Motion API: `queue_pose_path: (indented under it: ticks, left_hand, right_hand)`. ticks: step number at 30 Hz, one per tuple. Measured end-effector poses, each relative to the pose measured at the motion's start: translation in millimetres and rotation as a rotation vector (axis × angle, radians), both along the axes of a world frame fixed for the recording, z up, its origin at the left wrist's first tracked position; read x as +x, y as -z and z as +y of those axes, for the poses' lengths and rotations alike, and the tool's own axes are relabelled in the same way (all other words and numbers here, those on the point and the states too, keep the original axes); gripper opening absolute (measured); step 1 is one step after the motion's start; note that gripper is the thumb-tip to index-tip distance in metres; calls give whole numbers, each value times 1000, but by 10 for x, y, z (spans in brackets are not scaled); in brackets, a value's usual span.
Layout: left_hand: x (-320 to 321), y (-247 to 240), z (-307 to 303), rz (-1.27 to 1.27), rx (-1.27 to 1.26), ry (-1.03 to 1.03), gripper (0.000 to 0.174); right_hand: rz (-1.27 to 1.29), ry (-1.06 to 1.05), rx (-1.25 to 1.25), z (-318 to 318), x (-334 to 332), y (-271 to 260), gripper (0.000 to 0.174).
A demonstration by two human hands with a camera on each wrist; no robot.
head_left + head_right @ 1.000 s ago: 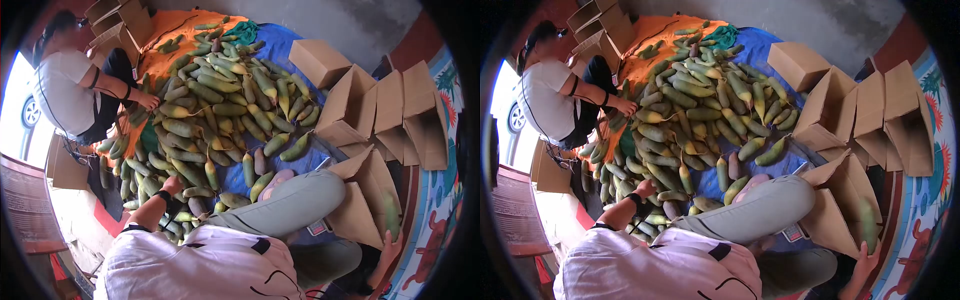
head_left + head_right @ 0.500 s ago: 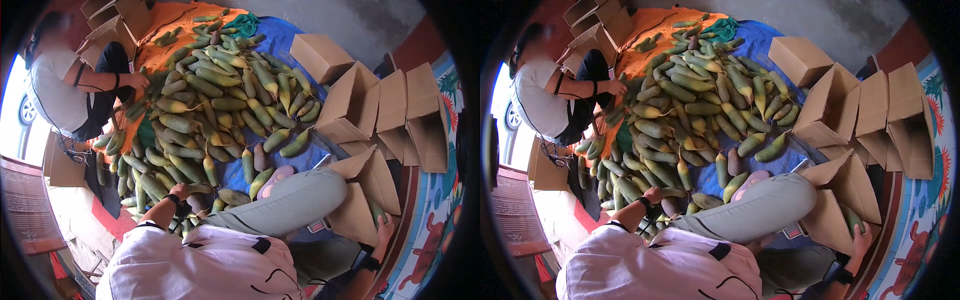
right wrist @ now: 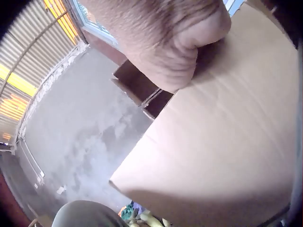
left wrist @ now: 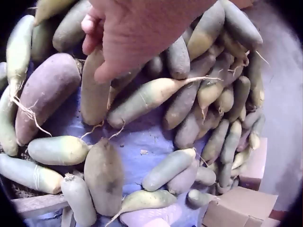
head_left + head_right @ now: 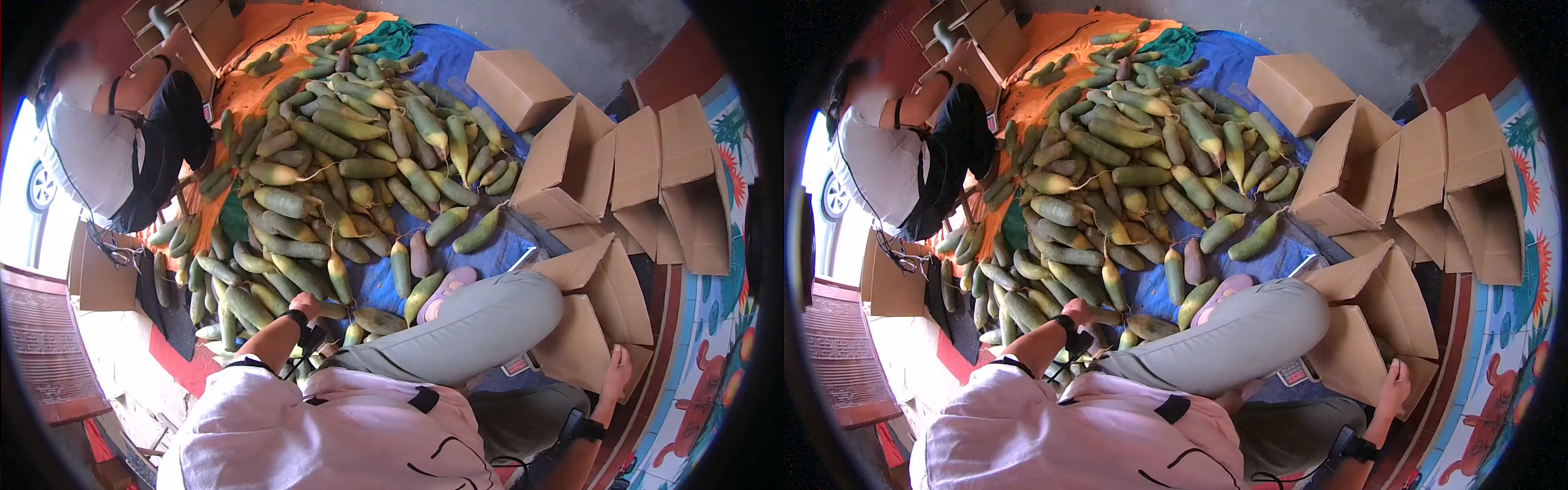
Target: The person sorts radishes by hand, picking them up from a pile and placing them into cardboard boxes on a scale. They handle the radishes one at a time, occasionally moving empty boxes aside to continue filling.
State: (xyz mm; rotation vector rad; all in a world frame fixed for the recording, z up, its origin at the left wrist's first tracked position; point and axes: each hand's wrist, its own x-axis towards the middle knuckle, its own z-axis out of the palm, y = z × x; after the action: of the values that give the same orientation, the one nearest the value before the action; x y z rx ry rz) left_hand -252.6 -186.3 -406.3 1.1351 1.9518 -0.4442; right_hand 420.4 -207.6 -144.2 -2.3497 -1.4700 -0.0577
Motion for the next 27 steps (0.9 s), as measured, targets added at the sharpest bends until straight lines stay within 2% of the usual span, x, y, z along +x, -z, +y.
queue_pose_path:
  ticks: [3, 4, 5, 7, 9, 11, 15, 17, 18, 19, 21, 23, 24, 25, 26, 27]
  left_hand:
    - [-50, 239, 37, -99, -52, -7, 30]
    - [50, -127, 97, -114, 8, 3, 31]
    - [-10, 31, 124, -112, 11, 5, 31]
    - [-184, 451, 201, -346, 161, 138, 33]
    - [138, -726, 460, -496, 199, -287, 37]
    - [290, -1184, 625, -723, 342, -418, 37]
    - [771, -2311, 871, -986, 446, -276, 37]
    - [1021, -2702, 863, -1169, 440, -160, 39]
    - [1138, -2795, 851, -1252, 409, -97, 38]
    - [1249, -2862, 824, -1334, 375, -34, 38]
    - [1464, -2962, 724, -1479, 229, 54, 36]
    - [1630, -3032, 586, -1543, 77, 121, 35]
    - [1684, -3026, 537, -1566, 10, 127, 35]
    - [1723, -3016, 490, -1588, -56, 132, 36]
    - [1746, -2959, 453, -1600, -68, 119, 37]
    - [1747, -2929, 434, -1600, -67, 118, 37]
  right_hand:
    - [98, 11, -52, -5, -103, -55, 30]
    - [102, -22, 7, -12, -106, -28, 30]
    - [106, -56, 66, -18, -107, -8, 30]
    - [58, -62, 107, -19, -155, -24, 29]
    - [10, -69, 150, 17, -350, -152, 28]
    - [59, -132, 161, 97, -714, -420, 26]
    - [64, -239, 256, 220, -1378, -794, 24]
    - [49, -394, 242, 229, -1721, -988, 32]
    - [47, -393, 247, 228, -1897, -1085, 32]
    - [-39, -514, 218, 221, -2072, -1177, 40]
    - [-213, -746, 124, 180, -2312, -1291, 62]
    - [-220, -904, 84, 140, -2470, -1282, 64]
    - [-220, -903, 84, 77, -2434, -1209, 64]
    - [-111, -813, 55, -18, -2406, -1114, 65]
    - [-2, -722, 26, -74, -2377, -1055, 66]
    - [-2, -723, 26, -102, -2334, -1043, 66]
